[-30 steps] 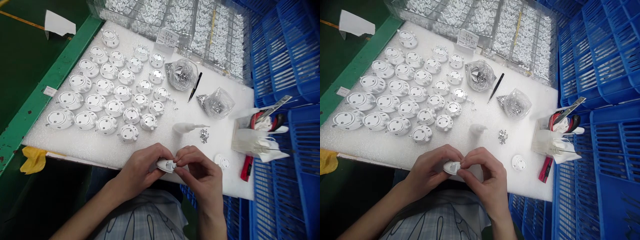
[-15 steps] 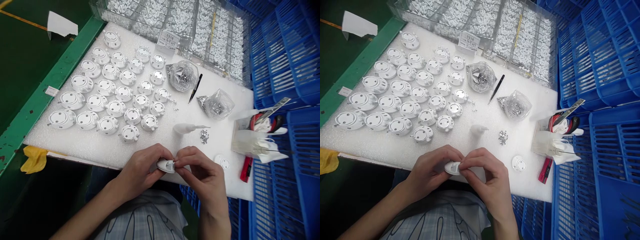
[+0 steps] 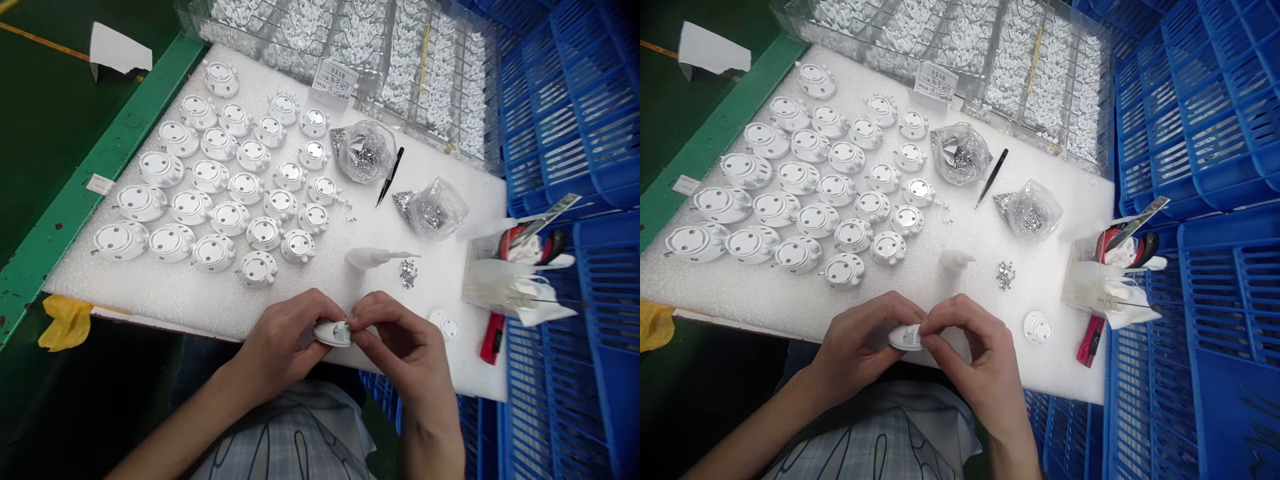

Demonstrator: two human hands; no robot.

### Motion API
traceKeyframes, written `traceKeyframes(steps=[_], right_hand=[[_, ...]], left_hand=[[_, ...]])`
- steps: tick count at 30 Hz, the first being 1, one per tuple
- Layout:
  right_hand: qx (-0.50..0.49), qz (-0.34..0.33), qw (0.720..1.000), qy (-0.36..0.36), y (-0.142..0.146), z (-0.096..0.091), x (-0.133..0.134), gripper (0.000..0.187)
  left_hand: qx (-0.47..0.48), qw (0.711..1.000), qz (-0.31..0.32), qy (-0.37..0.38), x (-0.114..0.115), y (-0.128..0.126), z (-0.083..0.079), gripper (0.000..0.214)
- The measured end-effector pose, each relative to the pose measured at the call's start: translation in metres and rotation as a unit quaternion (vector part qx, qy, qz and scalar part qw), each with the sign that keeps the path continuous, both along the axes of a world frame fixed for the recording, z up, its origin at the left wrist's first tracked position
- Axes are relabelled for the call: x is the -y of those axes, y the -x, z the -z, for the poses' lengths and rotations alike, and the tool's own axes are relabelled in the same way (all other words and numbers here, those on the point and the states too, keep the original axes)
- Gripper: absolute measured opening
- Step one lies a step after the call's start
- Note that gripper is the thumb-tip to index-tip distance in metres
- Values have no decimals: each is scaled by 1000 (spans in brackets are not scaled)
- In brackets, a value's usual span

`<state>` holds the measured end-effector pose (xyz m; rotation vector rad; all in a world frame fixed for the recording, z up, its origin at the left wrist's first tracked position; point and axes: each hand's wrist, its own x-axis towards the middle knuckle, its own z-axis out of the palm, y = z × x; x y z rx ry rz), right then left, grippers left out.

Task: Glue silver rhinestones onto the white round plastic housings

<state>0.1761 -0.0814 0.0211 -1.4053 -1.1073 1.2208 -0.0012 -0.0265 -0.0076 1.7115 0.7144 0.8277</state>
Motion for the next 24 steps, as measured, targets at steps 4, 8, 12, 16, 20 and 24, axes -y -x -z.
traceKeyframes(steps=[4,8,12,16,20,24], right_hand=[[22,-10,999,-27,-1,-2,1,12],[48,-20,997,-53,-2,-3,0,14],[77,-55,992,-80,-5,-4,-2,15],[90,-65,989,-101,-7,-5,-3,16],[96,-68,986,-115,-8,-5,-3,18],[137,-73,975,-160,-6,-5,-3,25]], left_hand=[[21,1000,-13,-19,1,0,4,14],[23,999,-12,-31,1,0,5,16],[23,999,-3,-33,2,1,4,20],[20,1000,-5,-19,4,0,5,20],[20,1000,-14,-8,4,0,5,20],[13,999,-24,26,1,0,3,20]])
